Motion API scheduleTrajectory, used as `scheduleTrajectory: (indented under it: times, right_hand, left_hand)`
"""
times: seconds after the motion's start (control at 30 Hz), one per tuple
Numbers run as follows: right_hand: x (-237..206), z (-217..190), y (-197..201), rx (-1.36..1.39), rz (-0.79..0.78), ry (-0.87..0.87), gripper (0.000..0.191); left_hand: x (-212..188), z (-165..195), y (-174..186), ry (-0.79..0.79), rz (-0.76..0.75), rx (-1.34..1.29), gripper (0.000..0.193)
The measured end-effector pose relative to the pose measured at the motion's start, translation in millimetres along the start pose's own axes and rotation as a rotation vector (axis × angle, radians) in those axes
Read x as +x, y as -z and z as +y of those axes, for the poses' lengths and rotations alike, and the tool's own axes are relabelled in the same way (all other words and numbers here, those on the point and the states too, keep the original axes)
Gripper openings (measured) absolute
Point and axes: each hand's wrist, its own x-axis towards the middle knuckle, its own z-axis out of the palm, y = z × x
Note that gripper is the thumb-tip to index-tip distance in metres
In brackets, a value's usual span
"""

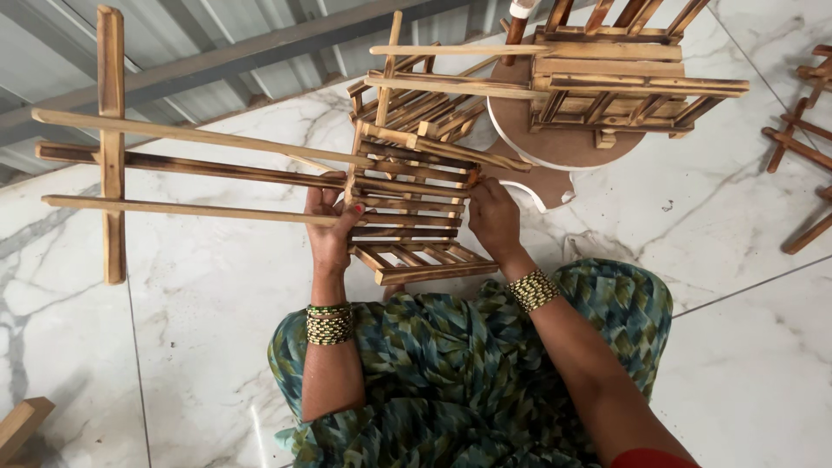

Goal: The person sits on the floor assembling small wooden chair frames. They hold a piece of adhesive in one hand, apply it to the joints of the wooden frame, and press and fit the wooden slats and legs together, repositioning the frame as they work.

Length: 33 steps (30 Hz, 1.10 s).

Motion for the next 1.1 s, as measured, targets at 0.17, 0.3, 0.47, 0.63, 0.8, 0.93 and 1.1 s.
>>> scheduleTrajectory:
  times: [0.17,0.3,0.47,0.63,0.8,0.93,1.1]
  right_hand:
    - [25.1,-29.5,13.1,0.081,-0.034,0.198,0.012]
    - [40.6,-78.9,10.7,0.17,-0.023,0.321,0.011]
    - [51.5,-117.0,10.1,0.267,0.011,0.628,0.021]
    - [38.4,-85.1,12.6,0.19,0.037,0.571,0.028]
    - [8.5,-31.6,20.2,0.085,-0.186,0.322,0.019]
    - [9.1,-27.5,20.4,0.174,-0.123,0.233,0.02]
    - [36.5,-70.3,5.9,0.158,-0.056,0.419,0.02]
  left_hand:
    - [2.4,-11.2,1.2,-0.001,-0.014,0.046,0.056]
    - [0.6,-29.1,-6.2,0.065,-0.106,0.107,0.057]
    - [-4.7,-42.7,-15.8,-0.097,-0.259,0.265,0.061]
    - [-1.9,-28.6,-8.0,0.092,-0.167,0.215,0.057]
    - [4.6,-8.1,4.5,0.025,-0.072,0.015,0.056]
    - [4.5,-8.0,4.2,0.069,-0.021,0.014,0.053]
    - [4.6,-21.2,-2.2,0.055,-0.09,0.027,0.056]
